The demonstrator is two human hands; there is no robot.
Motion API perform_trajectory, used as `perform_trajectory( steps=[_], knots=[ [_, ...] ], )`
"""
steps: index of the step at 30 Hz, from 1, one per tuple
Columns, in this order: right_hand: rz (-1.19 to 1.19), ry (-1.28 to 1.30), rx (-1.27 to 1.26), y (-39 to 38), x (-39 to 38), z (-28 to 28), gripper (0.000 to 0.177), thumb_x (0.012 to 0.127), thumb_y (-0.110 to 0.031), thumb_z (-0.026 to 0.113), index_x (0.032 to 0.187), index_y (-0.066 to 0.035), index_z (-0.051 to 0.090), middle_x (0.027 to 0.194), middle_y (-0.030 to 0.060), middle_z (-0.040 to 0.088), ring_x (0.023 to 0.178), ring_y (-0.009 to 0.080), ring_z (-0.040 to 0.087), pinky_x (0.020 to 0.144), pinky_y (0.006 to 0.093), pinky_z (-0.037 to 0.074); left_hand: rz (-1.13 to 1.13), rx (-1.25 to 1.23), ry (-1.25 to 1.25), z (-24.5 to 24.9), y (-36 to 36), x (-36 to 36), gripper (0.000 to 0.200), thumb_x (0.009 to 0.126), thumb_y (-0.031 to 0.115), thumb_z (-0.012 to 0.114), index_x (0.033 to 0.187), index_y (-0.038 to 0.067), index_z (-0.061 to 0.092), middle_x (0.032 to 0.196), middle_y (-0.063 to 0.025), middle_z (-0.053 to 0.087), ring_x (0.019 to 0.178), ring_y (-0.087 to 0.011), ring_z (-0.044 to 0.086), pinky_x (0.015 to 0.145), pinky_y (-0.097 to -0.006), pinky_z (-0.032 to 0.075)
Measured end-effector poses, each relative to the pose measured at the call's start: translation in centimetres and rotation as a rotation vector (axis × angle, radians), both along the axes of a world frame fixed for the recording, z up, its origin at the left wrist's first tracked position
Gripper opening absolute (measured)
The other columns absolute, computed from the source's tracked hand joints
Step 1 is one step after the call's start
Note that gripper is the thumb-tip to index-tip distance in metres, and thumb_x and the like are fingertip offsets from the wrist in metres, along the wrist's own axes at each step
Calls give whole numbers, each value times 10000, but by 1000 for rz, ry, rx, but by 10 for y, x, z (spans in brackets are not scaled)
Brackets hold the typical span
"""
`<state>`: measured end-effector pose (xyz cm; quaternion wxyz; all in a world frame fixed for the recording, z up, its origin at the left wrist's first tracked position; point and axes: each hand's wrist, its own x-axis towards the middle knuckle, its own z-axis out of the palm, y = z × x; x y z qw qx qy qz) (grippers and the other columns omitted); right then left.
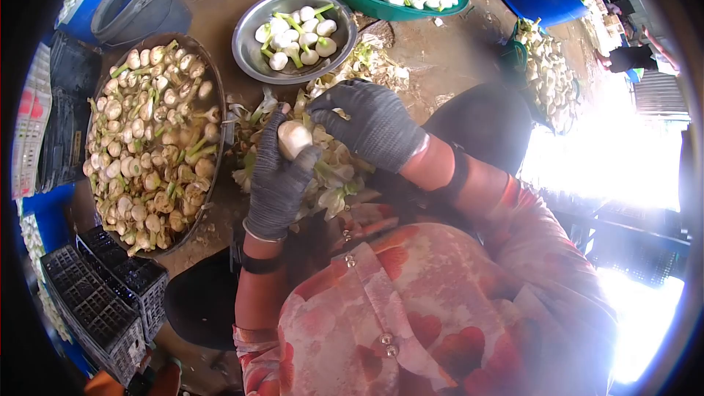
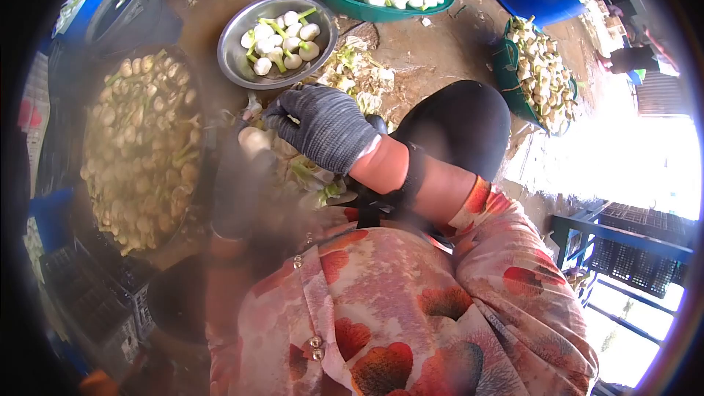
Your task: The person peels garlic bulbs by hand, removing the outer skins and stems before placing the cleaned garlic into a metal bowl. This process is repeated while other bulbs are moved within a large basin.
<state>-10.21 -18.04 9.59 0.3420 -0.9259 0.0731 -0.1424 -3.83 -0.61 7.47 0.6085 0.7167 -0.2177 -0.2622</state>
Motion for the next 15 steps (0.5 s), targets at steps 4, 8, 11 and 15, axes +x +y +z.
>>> perform_trajectory(
  steps=[4,8,11,15],
  knots=[
    [52,-36,-52,8,-2,-2,190,843,-271,670,902,-95,710,804,149,677,771,353,643,705,456,520,120,48,-440,-26,-1,4,716,802,62,748,1424,-31,404,1270,-159,559,1119,-214,575,961,-341,484],
    [-30,37,-105,23,0,4,155,823,-235,669,838,-82,686,774,140,674,749,343,645,699,452,520,151,105,-533,-24,-3,5,709,777,65,761,1401,-33,438,1228,-176,578,1100,-238,599,949,-354,489],
    [-56,71,-65,26,4,3,152,818,-219,659,808,-67,666,763,150,668,743,349,646,699,455,518,162,140,-775,-28,-2,6,699,772,60,753,1394,-38,450,1216,-178,585,1085,-248,606,942,-361,488],
    [-98,234,153,21,10,8,168,823,-213,638,835,-46,662,776,181,668,761,368,656,714,450,519,145,94,-615,-22,-5,4,650,801,37,706,1393,-25,446,1290,-153,560,1117,-229,587,974,-350,479]
  ],
)
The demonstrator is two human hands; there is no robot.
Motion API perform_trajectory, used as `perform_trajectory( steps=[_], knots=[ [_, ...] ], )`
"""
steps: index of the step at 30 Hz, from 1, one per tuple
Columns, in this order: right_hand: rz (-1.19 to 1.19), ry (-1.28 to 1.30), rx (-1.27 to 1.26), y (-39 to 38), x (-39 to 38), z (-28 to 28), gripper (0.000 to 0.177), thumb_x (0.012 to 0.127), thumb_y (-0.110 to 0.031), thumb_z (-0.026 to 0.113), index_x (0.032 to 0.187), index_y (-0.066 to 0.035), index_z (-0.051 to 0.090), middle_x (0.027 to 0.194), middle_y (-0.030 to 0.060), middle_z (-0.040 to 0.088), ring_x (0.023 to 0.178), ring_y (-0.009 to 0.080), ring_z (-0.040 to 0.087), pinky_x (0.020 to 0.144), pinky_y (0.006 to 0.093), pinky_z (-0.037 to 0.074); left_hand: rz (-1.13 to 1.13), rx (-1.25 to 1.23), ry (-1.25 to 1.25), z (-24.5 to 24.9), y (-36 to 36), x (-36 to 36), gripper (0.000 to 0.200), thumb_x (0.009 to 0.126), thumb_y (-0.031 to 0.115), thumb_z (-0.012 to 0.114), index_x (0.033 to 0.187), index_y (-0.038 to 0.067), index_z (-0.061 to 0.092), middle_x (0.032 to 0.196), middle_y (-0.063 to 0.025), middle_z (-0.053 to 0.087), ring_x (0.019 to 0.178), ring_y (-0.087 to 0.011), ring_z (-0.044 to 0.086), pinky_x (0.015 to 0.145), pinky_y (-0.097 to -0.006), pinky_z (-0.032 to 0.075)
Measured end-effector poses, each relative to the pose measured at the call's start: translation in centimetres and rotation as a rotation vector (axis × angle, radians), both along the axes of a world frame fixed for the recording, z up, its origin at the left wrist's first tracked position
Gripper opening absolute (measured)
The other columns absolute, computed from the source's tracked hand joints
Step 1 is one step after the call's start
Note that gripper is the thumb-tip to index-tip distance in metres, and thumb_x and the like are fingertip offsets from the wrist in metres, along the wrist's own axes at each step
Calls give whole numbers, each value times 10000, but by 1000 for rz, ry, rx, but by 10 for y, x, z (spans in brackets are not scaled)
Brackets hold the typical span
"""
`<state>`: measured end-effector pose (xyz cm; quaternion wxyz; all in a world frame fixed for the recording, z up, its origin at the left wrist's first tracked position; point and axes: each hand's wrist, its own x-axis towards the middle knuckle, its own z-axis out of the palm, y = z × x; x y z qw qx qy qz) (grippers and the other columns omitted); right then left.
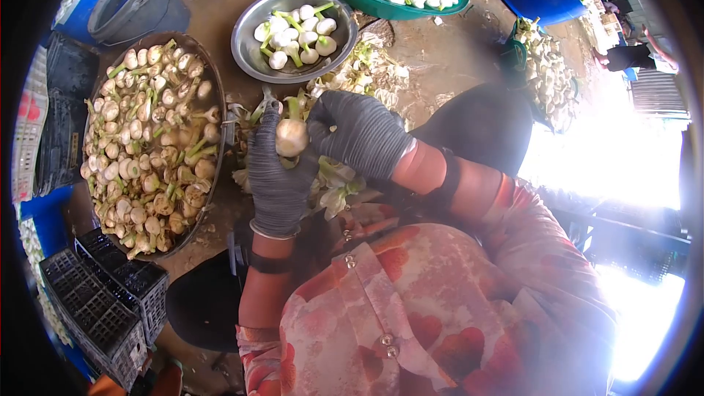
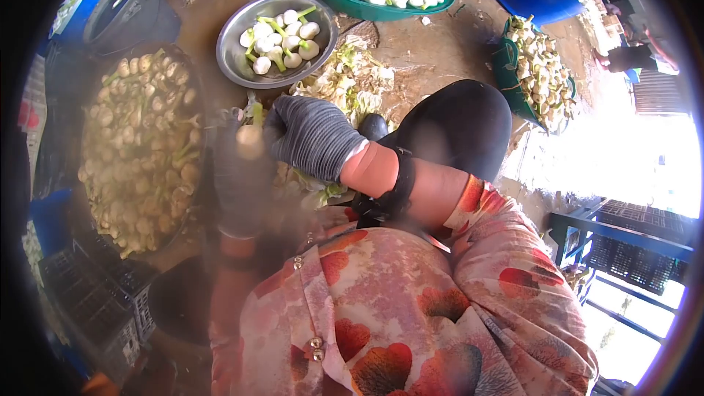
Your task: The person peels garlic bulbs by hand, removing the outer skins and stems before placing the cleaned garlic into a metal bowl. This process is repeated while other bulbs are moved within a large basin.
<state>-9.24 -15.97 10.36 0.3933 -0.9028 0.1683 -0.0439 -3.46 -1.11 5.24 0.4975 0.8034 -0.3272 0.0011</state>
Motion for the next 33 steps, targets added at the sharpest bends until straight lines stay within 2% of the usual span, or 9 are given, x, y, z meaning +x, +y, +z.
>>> perform_trajectory(
  steps=[4,9,12,15,18,22,29,32,33],
  knots=[
    [-148,89,126,-40,7,-38,253,889,-222,615,1031,-22,674,897,177,701,806,339,680,765,381,530,-49,-101,220,16,8,-4,609,820,12,667,1386,-18,443,1331,-120,532,1167,-203,549,1003,-331,464],
    [-251,-44,-323,-63,3,-37,215,840,-255,653,956,-80,698,987,190,685,932,358,645,863,418,512,-150,-186,503,-3,22,11,599,838,-6,607,1409,-9,426,1359,-112,508,1219,-184,505,1017,-314,445],
    [117,-422,-454,-46,3,-7,228,827,-289,669,977,-126,721,1067,145,666,1035,336,612,974,434,457,-183,-172,492,9,24,10,612,846,-2,583,1432,-2,408,1381,-112,497,1209,-178,507,1014,-308,443],
    [405,-347,-659,-23,-3,12,269,844,-290,677,1089,-188,716,1069,76,670,1141,245,591,1081,468,380,-185,-155,549,22,13,2,632,845,7,585,1447,-1,396,1381,-109,495,1172,-170,520,1009,-301,441],
    [410,-266,-630,-19,-3,1,203,837,-295,683,1009,-203,740,997,17,666,1076,207,611,1103,477,352,-233,-83,574,23,15,5,652,837,7,593,1455,-2,387,1355,-108,505,1149,-165,522,1002,-292,437],
    [393,-255,-434,-18,-6,4,191,832,-286,676,870,-105,720,835,101,661,846,284,655,918,423,491,-295,-138,741,20,20,2,670,828,13,604,1458,-3,378,1310,-103,516,1141,-164,517,993,-289,434],
    [201,98,-100,-14,-4,-3,229,828,-221,657,959,-33,656,807,173,660,796,358,651,727,432,526,-409,-62,274,4,20,2,661,852,83,628,1455,-4,373,1306,-103,517,1171,-175,509,1019,-319,415],
    [193,-257,-295,-6,-9,-9,178,800,-224,659,836,-51,636,775,187,659,762,362,650,693,457,508,-350,-420,1078,14,20,0,675,888,147,650,1466,-13,340,1295,-139,533,1187,-205,522,1023,-339,419],
    [212,-272,-315,-6,-7,-12,154,804,-207,655,844,-62,623,781,190,659,756,371,642,689,467,504,-315,-294,855,13,19,1,696,893,168,661,1473,-14,323,1276,-142,538,1174,-208,528,1017,-341,423]
  ],
)
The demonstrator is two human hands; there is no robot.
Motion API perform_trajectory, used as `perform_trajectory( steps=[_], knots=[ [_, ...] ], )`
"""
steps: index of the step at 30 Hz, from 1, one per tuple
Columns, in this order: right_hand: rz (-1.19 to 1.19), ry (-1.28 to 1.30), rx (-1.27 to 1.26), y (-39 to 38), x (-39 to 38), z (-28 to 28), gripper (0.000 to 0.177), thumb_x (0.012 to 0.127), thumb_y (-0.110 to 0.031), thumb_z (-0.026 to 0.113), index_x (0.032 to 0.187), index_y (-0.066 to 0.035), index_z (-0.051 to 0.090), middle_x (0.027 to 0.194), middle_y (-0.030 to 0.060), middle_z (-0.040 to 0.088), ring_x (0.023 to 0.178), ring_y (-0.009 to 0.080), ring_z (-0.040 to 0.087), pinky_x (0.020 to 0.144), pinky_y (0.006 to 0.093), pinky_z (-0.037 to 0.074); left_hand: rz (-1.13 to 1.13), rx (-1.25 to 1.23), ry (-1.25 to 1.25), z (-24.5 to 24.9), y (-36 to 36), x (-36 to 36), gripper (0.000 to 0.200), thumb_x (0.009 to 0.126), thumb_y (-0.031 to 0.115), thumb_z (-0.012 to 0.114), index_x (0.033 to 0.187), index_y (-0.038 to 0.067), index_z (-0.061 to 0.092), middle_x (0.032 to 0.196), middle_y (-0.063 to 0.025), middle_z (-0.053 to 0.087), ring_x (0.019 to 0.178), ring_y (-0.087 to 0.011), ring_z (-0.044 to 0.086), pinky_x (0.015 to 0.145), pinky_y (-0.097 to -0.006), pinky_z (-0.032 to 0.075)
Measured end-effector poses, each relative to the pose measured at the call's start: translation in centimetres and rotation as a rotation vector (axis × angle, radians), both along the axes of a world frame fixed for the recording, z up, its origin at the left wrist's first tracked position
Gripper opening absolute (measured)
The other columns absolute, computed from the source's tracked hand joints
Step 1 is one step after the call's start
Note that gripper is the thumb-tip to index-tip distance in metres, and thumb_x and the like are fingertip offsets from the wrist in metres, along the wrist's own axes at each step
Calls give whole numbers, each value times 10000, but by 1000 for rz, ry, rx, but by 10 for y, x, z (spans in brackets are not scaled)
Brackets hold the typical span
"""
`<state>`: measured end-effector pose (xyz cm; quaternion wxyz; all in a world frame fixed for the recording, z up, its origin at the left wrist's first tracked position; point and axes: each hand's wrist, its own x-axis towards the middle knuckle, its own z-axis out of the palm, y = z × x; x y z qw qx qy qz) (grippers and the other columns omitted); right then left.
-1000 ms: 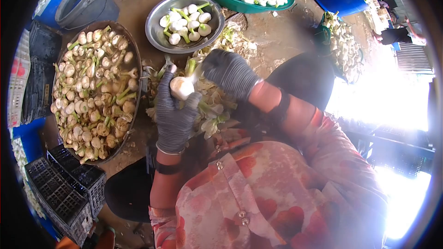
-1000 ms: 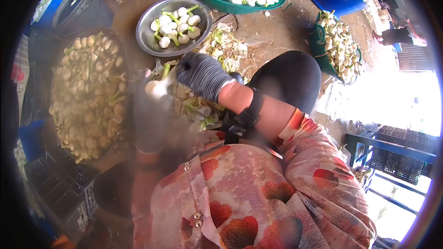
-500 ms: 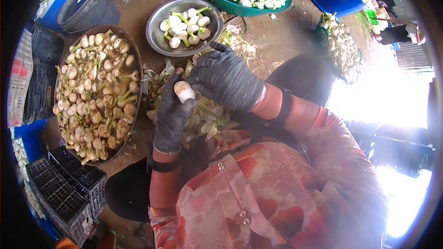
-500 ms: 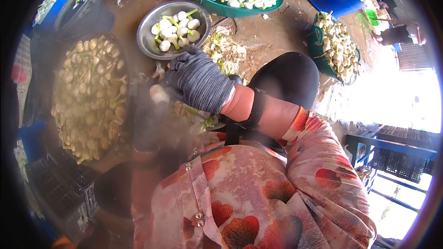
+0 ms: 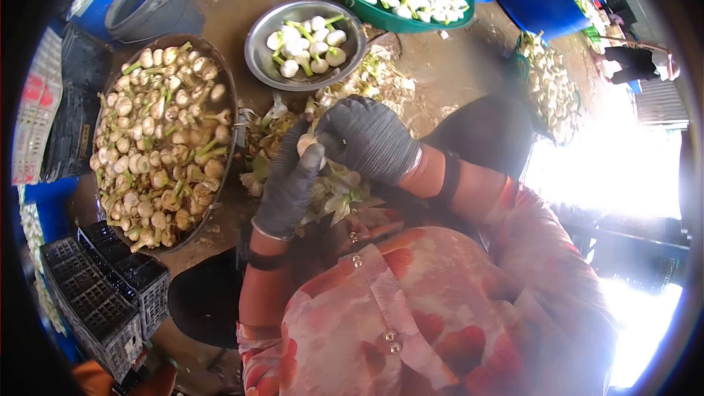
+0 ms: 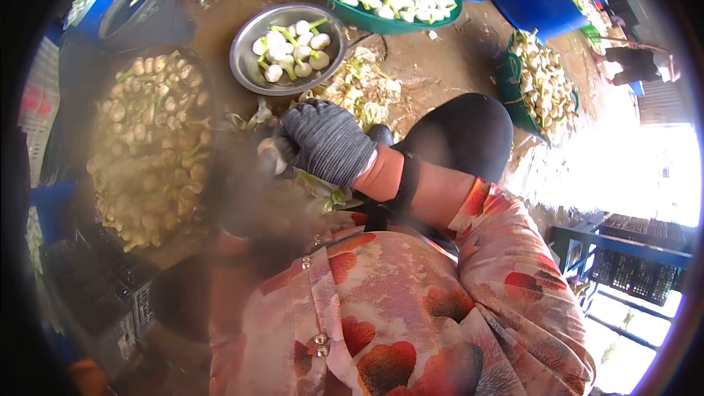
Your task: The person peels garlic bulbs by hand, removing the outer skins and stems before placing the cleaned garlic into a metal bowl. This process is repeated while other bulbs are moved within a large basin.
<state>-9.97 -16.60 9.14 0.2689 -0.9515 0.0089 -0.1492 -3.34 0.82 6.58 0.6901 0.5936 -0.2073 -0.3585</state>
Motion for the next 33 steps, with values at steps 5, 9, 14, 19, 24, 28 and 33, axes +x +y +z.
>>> perform_trajectory(
  steps=[5,9,14,19,24,28,33],
  knots=[
    [-99,266,282,-2,5,-21,204,878,-239,630,921,-39,648,808,209,658,790,391,641,736,452,516,-33,228,-515,-14,-2,-2,815,890,222,713,1504,-22,234,1183,-152,551,1117,-214,545,993,-344,436],
    [16,207,492,-10,0,-26,234,934,-247,623,1021,-37,676,918,205,672,885,381,637,788,426,517,12,229,-640,-5,1,-1,903,862,234,755,1515,-31,191,1202,-116,543,1102,-192,539,981,-318,443],
    [214,74,314,-18,-4,0,226,890,-209,688,1071,-74,689,1010,141,676,946,333,641,859,411,516,4,-28,-92,-16,-1,1,988,822,270,801,1523,-31,172,1290,-101,502,1135,-166,510,993,-288,431],
    [258,24,353,-18,-8,0,215,879,-222,694,1045,-86,693,968,132,672,927,326,641,832,406,518,-13,-34,34,-23,-1,7,1066,776,301,842,1528,-28,162,1298,-118,505,1130,-164,515,988,-290,437],
    [254,81,305,-19,-8,1,186,885,-224,675,983,-66,675,905,139,667,881,339,641,781,417,514,-88,-31,66,-18,-3,1,1103,732,308,873,1528,-7,178,1279,-135,527,1097,-169,539,951,-300,468],
    [-88,385,357,-9,0,13,209,913,-176,674,1075,-47,649,984,101,679,911,261,660,813,355,519,-72,103,-283,-18,-3,-2,1107,711,270,886,1529,10,187,1245,-139,547,1079,-173,554,923,-307,491],
    [17,167,773,-16,-2,-8,196,922,-168,669,1035,-13,628,859,128,677,806,192,644,782,360,521,-44,88,-200,-13,-1,2,1103,699,226,892,1529,19,197,1229,-144,572,1079,-208,586,952,-333,494]
  ],
)
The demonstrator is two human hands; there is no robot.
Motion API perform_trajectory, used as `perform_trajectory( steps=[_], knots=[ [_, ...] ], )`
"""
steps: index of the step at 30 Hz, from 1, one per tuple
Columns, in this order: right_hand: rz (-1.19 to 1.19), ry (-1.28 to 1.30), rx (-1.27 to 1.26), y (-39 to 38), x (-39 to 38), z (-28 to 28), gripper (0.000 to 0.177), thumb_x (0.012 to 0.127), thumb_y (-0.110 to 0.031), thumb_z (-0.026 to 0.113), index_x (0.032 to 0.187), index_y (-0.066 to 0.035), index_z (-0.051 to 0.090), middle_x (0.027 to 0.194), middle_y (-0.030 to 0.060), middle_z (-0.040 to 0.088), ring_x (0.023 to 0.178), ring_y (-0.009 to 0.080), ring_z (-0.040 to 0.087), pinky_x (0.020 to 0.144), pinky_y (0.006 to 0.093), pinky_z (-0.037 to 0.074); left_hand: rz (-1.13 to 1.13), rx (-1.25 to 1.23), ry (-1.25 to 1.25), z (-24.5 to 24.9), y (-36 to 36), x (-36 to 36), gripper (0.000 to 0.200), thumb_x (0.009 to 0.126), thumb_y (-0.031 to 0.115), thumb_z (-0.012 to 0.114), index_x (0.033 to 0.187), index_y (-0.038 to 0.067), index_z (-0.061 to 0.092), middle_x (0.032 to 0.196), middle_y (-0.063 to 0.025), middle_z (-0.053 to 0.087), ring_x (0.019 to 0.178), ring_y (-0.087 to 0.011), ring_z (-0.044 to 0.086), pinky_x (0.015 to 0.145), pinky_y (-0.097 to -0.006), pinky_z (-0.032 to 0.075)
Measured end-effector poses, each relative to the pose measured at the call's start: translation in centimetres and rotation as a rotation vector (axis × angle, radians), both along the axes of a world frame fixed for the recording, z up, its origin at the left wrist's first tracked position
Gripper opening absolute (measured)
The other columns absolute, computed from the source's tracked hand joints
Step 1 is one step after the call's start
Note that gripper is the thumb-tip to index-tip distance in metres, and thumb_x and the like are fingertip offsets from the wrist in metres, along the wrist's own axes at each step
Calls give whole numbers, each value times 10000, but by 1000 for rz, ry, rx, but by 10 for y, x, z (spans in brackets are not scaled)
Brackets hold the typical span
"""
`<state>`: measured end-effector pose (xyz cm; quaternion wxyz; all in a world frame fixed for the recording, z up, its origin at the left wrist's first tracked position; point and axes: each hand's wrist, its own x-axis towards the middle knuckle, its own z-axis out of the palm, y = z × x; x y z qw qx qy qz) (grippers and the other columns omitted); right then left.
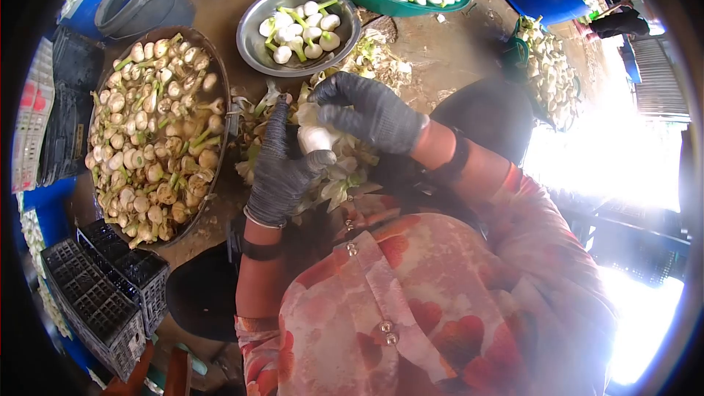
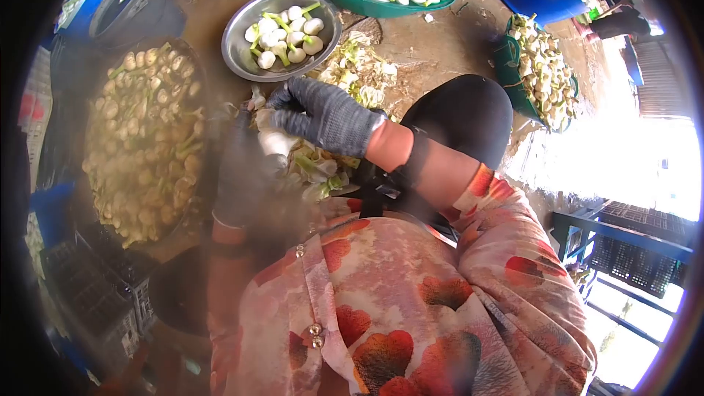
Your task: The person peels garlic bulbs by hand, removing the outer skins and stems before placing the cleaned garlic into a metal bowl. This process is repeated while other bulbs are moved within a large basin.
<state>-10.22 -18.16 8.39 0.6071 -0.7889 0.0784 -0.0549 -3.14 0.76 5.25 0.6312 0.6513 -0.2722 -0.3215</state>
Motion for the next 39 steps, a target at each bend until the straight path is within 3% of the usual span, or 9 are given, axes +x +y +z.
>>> perform_trajectory(
  steps=[10,15,18,23,27,30,31,34,39],
  knots=[
    [14,197,58,-13,0,-1,361,933,-248,681,1187,0,620,1057,86,666,963,122,601,881,296,502,-39,1,-385,1,-4,-3,965,772,128,809,1518,-10,212,1437,-207,427,1295,-260,477,1072,-359,409],
    [311,240,-383,-17,-7,4,461,935,-446,602,1135,-33,647,1031,192,689,987,367,650,895,415,496,63,42,-398,-6,-3,-1,843,812,72,748,1498,-17,266,1447,-203,411,1305,-275,463,1071,-373,406],
    [246,276,-516,-7,-4,0,441,929,-416,595,1162,-44,643,999,201,690,986,373,650,890,430,495,136,170,-585,-2,-7,-7,762,846,92,724,1477,-23,312,1397,-187,455,1242,-264,504,1049,-366,424],
    [520,-249,-964,-23,-4,-33,364,838,-25,581,1194,-70,648,1173,148,659,1067,312,639,937,367,525,235,48,-161,0,-13,-9,663,915,158,667,1466,-12,340,1380,-153,458,1174,-223,539,998,-331,465],
    [469,-464,-983,-34,2,-39,373,760,-12,645,1133,-38,659,1098,136,671,949,309,669,871,380,556,208,-185,96,-10,-7,-10,592,951,154,614,1458,-4,351,1385,-141,443,1179,-209,538,965,-314,513],
    [11,722,-62,-23,10,8,204,851,-99,628,1038,-44,690,1068,122,683,943,315,677,840,383,555,216,-232,175,-15,-6,-7,549,967,147,583,1449,2,364,1385,-140,439,1197,-211,531,958,-308,537],
    [110,553,-512,-32,5,-10,327,956,-288,533,1077,-22,679,1016,141,712,969,329,675,851,409,524,216,-210,124,-18,-5,-5,537,971,147,574,1447,4,368,1386,-139,437,1204,-213,527,960,-306,541],
    [517,730,-994,-56,3,-63,457,914,-460,566,1123,-68,678,1095,156,700,1019,331,666,885,422,514,222,-150,-45,-31,-5,0,533,970,145,573,1446,11,374,1401,-139,433,1224,-216,516,974,-306,532],
    [76,561,-542,-24,1,-8,705,870,-561,633,1256,26,575,1156,223,663,1087,359,633,951,399,486,315,-174,80,-13,-8,-1,594,938,116,627,1459,4,363,1436,-137,433,1236,-216,511,997,-331,487]
  ],
)
